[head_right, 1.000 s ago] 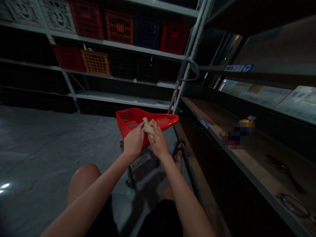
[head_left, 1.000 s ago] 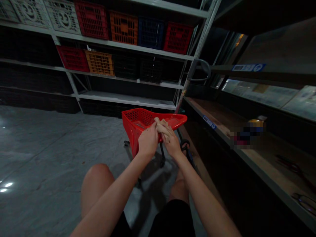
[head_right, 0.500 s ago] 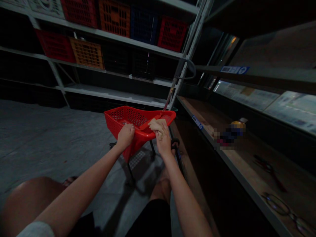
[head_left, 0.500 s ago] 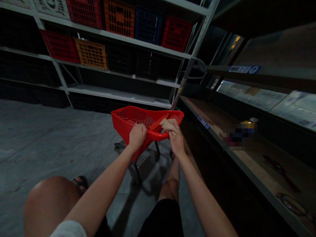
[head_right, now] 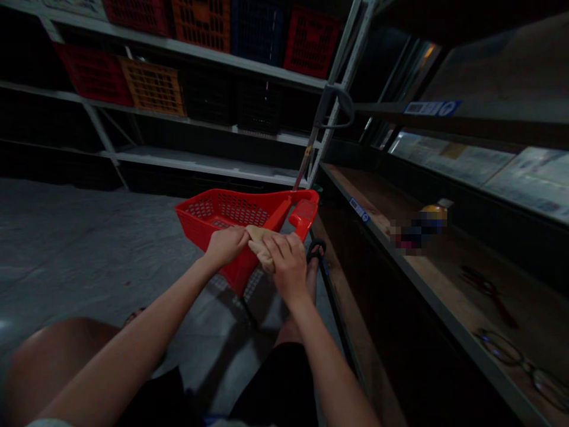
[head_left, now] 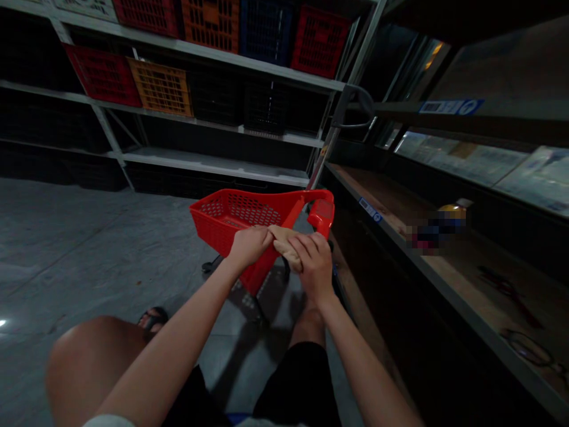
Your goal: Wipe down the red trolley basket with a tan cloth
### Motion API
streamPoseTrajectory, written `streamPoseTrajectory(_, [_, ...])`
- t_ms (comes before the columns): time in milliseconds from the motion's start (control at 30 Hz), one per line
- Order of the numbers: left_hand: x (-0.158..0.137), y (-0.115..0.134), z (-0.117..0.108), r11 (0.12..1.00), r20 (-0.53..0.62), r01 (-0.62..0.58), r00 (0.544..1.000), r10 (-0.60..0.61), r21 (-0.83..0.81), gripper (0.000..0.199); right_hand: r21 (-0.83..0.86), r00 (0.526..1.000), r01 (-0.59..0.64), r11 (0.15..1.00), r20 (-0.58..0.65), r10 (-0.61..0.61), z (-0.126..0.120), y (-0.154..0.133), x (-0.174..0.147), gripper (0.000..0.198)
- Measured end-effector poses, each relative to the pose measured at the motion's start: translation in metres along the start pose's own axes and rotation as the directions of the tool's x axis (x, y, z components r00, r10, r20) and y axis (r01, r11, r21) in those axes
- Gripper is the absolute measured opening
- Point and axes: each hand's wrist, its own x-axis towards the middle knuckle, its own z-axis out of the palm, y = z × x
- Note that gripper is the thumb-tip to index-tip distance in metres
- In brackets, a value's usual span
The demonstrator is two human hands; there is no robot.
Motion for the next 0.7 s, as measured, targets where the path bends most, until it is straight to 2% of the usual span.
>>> streamPoseTrajectory(133, [0.0,0.002,0.011,0.983,0.03,-0.163,0.986,0.167,-0.088,0.041,0.048,0.997,-0.029,0.998,-0.065,0.032,-0.021,0.03,-0.013,0.04])
streamPoseTrajectory(200, [-0.002,0.008,0.02,0.98,0.024,-0.164,0.985,0.168,-0.112,0.042,0.019,0.989,-0.089,0.996,-0.117,0.09,-0.023,0.034,-0.016,0.037])
streamPoseTrajectory(267, [-0.005,0.017,0.029,0.985,0.002,-0.144,0.99,0.144,-0.092,0.043,-0.072,0.985,-0.139,0.988,-0.109,0.131,-0.019,0.029,-0.016,0.035])
streamPoseTrajectory(367, [-0.011,0.031,0.038,0.989,-0.008,-0.145,0.989,0.145,-0.029,0.039,-0.191,0.996,-0.078,0.978,0.034,0.086,-0.01,0.012,-0.013,0.037])
streamPoseTrajectory(500, [-0.016,0.04,0.041,0.984,0.016,-0.178,0.984,0.178,0.0,0.032,-0.219,0.975,0.03,0.975,0.221,0.02,-0.01,-0.007,-0.001,0.036])
streamPoseTrajectory(600, [-0.017,0.04,0.035,0.99,0.034,-0.141,0.989,0.141,-0.007,0.036,-0.16,0.927,0.044,0.986,0.375,0.02,-0.026,-0.005,0.019,0.033])
streamPoseTrajectory(700, [-0.009,0.039,0.023,1.0,0.092,-0.006,0.996,0.006,-0.005,0.045,0.005,0.853,0.039,0.999,0.521,-0.036,-0.043,0.009,0.051,0.028])
